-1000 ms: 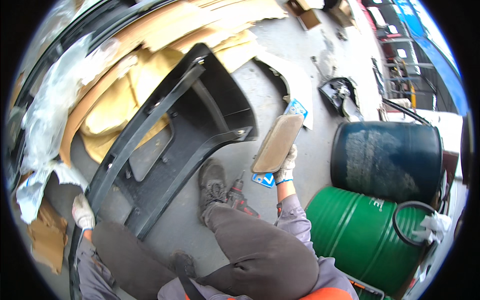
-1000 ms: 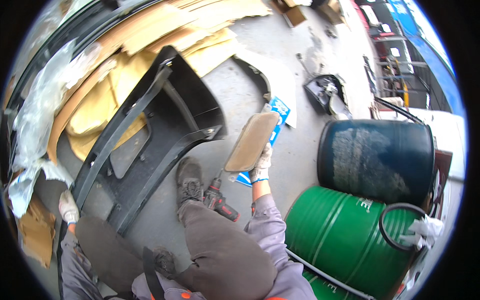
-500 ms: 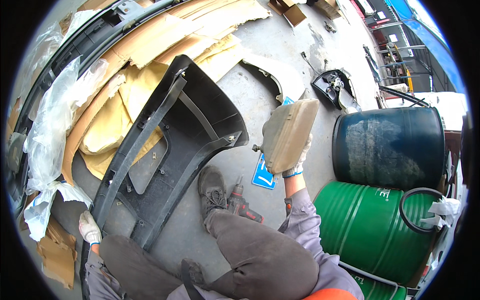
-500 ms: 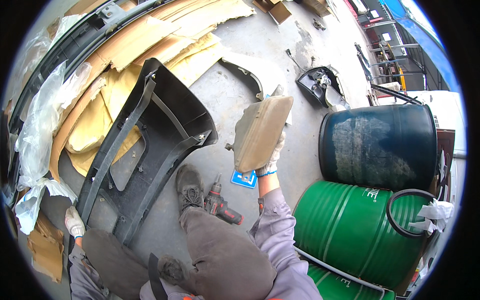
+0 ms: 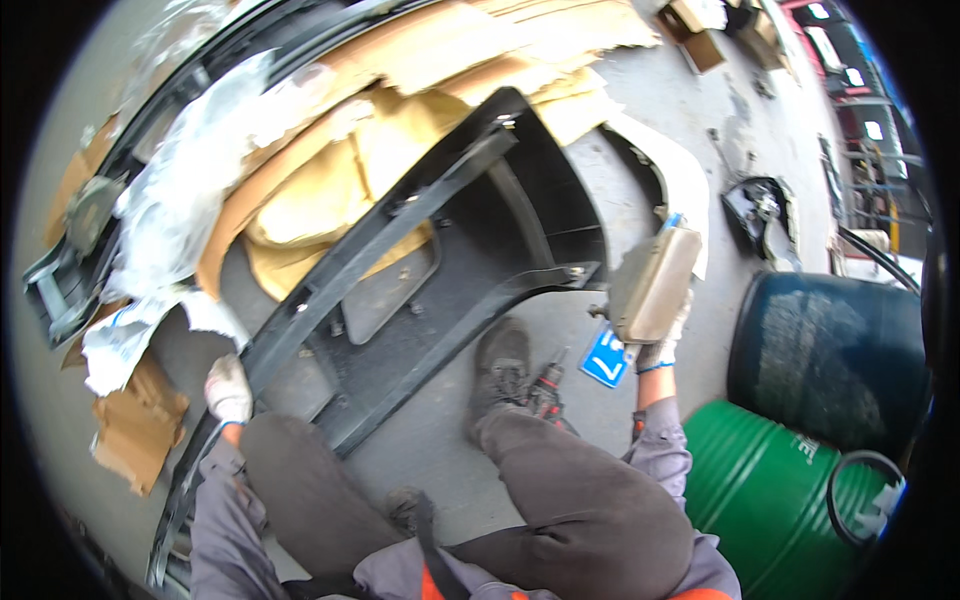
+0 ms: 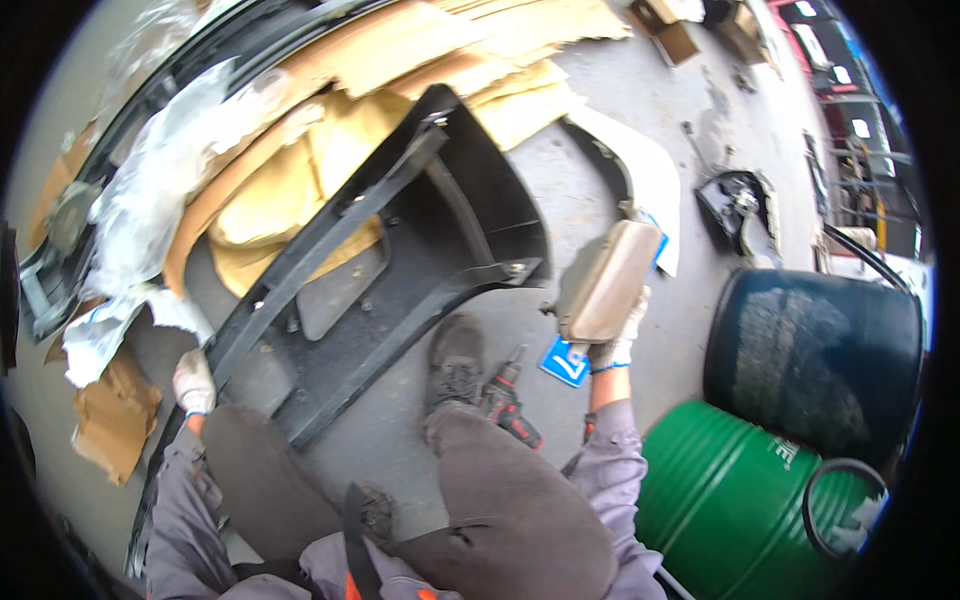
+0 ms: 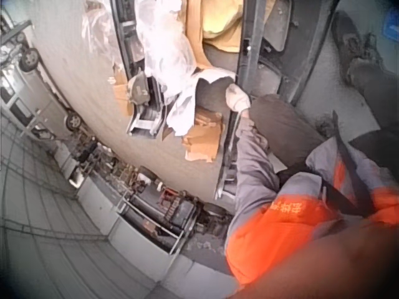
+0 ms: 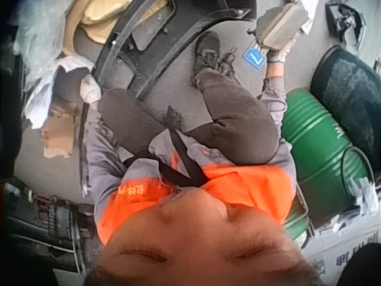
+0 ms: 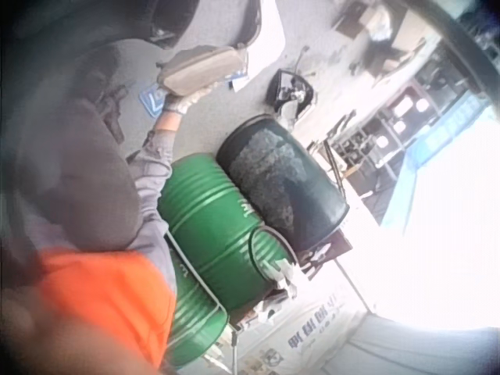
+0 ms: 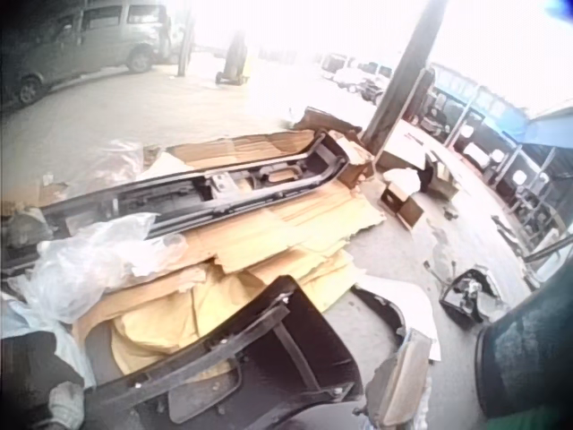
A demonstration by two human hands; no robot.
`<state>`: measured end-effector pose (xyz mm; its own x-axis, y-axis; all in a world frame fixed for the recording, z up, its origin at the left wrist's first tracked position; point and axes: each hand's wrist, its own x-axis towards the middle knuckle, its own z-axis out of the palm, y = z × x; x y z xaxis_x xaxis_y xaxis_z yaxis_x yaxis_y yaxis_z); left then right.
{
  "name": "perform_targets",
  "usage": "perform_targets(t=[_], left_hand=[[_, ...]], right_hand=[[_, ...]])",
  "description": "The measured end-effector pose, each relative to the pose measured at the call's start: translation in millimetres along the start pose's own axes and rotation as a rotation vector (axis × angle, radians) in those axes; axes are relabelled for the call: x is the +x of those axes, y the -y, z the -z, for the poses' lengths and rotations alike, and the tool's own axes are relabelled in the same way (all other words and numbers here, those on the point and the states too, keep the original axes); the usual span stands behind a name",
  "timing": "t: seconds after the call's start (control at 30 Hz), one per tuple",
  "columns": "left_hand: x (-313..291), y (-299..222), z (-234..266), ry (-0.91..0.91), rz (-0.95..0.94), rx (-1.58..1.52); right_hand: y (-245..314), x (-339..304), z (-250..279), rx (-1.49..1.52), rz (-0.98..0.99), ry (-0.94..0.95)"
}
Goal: The person assembles a car bumper by attaching a metal bracket using a power drill. They handle the bumper, bracket, and drill, then remove the bracket and inspect the components.
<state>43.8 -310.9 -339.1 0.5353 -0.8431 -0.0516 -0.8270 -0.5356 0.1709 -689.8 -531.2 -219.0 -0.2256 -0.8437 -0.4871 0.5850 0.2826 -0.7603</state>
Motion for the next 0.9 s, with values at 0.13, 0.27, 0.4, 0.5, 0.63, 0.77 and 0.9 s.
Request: perform_targets(t=[0.13,0.27,0.4,0.5,0.63,0.77,0.9], left_hand=[[1,-18,24,0.102,0.187,-0.014],[1,-25,32,0.161,0.217,-0.024],[3,-26,28,0.181,0.221,-0.043],[2,-28,29,0.169,0.231,-0.058],[1,-22,26,0.138,0.234,-0.084],[4,-26,21,0.111,0.214,-0.089],[4,-24,26,0.139,0.19,-0.079]], right_hand=[[-5,-17,-32,-0.12,-0.023,0.263],[-7,-35,-64,-0.163,0.039,0.336],[6,-45,-80,-0.111,0.131,0.29],[24,-52,-105,-0.086,0.129,0.23],[29,-44,-86,0.005,0.091,0.219],[23,5,-15,-0.077,0.217,-0.08],[22,19,-6,-0.029,0.282,-0.054]])
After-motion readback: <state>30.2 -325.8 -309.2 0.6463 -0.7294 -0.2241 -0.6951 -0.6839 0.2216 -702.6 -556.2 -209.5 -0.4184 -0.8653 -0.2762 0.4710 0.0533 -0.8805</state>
